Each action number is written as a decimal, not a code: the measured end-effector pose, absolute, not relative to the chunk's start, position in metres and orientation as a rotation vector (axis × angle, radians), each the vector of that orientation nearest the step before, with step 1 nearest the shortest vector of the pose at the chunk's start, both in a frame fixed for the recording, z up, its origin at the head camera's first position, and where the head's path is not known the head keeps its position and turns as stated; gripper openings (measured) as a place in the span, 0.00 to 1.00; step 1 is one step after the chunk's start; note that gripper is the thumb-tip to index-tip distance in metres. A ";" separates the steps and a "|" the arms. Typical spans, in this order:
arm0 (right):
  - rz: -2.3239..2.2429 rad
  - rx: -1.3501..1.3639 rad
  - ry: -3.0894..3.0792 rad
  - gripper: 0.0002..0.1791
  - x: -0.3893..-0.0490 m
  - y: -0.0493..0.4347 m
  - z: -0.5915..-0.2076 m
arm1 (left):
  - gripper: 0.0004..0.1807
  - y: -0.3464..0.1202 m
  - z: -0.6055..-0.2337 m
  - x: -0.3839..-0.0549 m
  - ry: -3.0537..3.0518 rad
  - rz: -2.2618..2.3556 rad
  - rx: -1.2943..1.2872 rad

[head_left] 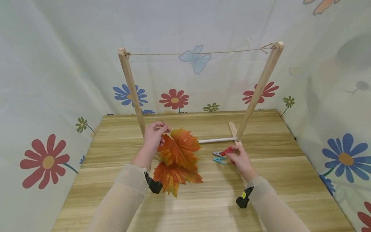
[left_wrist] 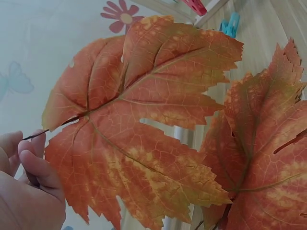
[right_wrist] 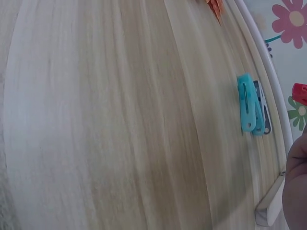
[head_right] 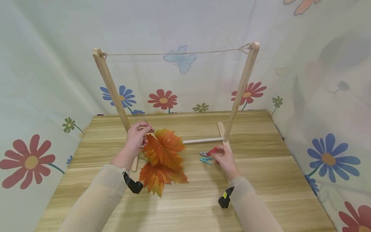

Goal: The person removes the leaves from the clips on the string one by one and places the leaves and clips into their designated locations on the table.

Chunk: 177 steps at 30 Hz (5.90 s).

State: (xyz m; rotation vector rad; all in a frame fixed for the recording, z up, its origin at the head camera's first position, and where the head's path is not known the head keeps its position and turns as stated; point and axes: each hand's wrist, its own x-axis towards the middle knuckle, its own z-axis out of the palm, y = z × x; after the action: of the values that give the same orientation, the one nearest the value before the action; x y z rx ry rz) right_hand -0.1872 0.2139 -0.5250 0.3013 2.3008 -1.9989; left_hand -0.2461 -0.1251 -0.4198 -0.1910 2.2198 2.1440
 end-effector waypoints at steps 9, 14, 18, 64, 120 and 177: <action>-1.965 0.097 2.328 0.16 -0.185 0.223 -0.538 | 0.09 -0.125 -0.432 -0.242 2.171 2.140 -0.203; -1.985 0.096 2.292 0.17 -0.183 0.225 -0.542 | 0.08 -0.127 -0.441 -0.240 2.165 2.138 -0.220; -1.953 0.137 2.275 0.19 -0.181 0.225 -0.544 | 0.08 -0.130 -0.447 -0.237 2.142 2.147 -0.237; -1.564 -0.134 2.452 0.21 -0.175 0.235 -0.574 | 0.13 -0.155 -0.503 -0.231 2.230 2.004 -0.507; -1.523 -0.087 2.481 0.20 -0.173 0.234 -0.573 | 0.17 -0.178 -0.537 -0.211 1.893 2.177 -0.786; -1.317 -0.034 2.654 0.32 -0.184 0.296 -0.494 | 0.28 -0.242 -0.478 -0.211 2.489 1.735 -0.398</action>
State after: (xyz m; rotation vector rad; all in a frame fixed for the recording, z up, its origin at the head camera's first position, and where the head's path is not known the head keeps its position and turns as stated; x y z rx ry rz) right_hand -0.1837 0.2962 -0.4940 -0.0336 2.6536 -1.3167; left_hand -0.2112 -0.2417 -0.4776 -0.3982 2.4885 1.7347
